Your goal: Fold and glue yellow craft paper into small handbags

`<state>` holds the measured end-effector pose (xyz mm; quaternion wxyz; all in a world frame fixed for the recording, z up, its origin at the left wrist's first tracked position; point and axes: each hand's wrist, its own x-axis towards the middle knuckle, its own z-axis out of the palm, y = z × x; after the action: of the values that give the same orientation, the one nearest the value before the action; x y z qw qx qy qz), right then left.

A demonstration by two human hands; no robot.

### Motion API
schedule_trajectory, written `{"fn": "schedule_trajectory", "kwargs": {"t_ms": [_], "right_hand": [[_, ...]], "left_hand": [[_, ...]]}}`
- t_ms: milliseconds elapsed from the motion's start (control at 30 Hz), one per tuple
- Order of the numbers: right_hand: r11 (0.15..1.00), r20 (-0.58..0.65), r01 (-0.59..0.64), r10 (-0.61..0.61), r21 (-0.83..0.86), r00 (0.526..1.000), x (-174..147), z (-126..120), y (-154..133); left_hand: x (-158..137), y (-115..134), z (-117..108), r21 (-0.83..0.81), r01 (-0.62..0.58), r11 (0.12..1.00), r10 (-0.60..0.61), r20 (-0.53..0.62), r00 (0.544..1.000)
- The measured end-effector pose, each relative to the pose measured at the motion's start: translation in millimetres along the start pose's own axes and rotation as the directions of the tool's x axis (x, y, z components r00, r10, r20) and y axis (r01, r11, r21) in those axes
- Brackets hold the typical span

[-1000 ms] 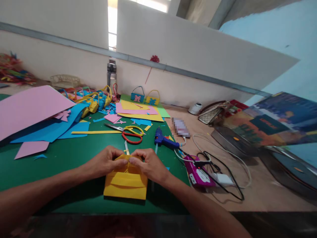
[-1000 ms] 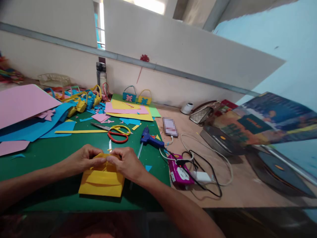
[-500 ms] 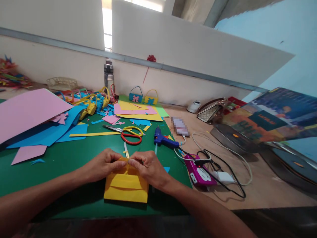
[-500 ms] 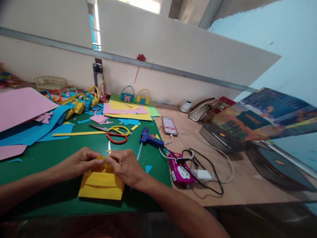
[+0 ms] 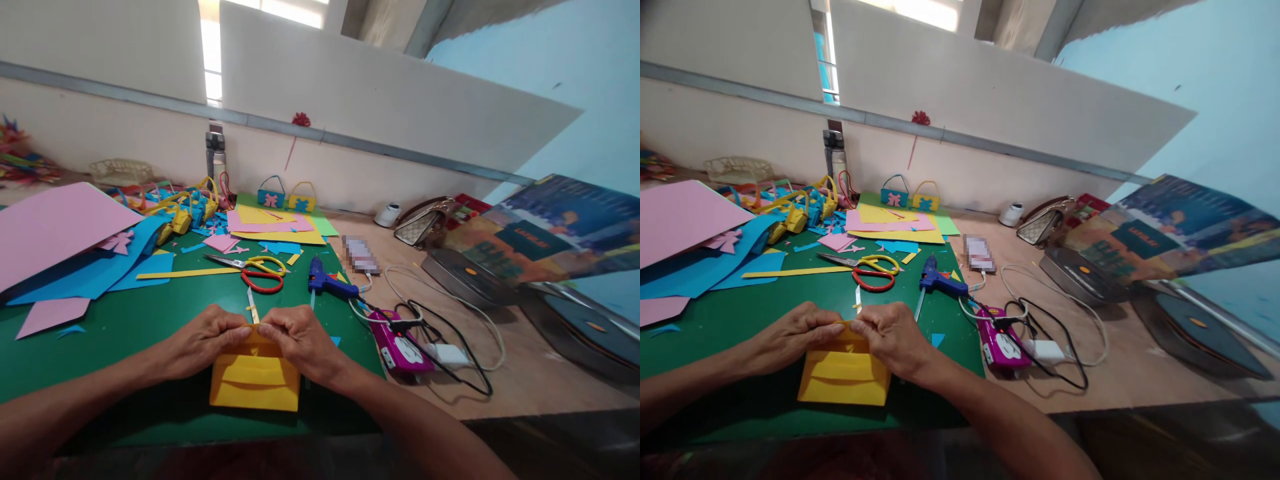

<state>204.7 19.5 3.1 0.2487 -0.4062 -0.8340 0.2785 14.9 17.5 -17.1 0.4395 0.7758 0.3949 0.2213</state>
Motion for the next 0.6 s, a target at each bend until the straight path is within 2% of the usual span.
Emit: {"fn": "schedule_trajectory", "kwargs": {"t_ms": [167, 267, 400, 500, 600], "right_hand": [[0.998, 0.001, -0.029, 0.029, 0.063, 1.0, 3, -2, 2], [0.978, 0.01, -0.147, 0.148, 0.15, 0.989, 6, -6, 5], [0.94, 0.139, -0.28, 0.257, 0.195, 0.957, 8, -11, 9], [0.948, 0.149, -0.291, 0.272, 0.127, 0.951, 8, -13, 9], [0.955, 0.127, -0.278, 0.264, 0.108, 0.956, 8, -14, 8]], "left_hand": [[3, 0, -2, 0.026, 0.043, 0.999, -0.041, -0.051, 0.998], [5, 1, -3, -0.03, 0.051, 0.998, -0.053, -0.087, 0.995], [6, -1, -5, -0.186, 0.081, 0.979, -0.103, -0.112, 0.988], [7, -2, -6, -0.307, 0.131, 0.943, -0.158, -0.065, 0.985], [8, -3, -9, -0.423, 0.213, 0.881, -0.211, 0.052, 0.976]]}}
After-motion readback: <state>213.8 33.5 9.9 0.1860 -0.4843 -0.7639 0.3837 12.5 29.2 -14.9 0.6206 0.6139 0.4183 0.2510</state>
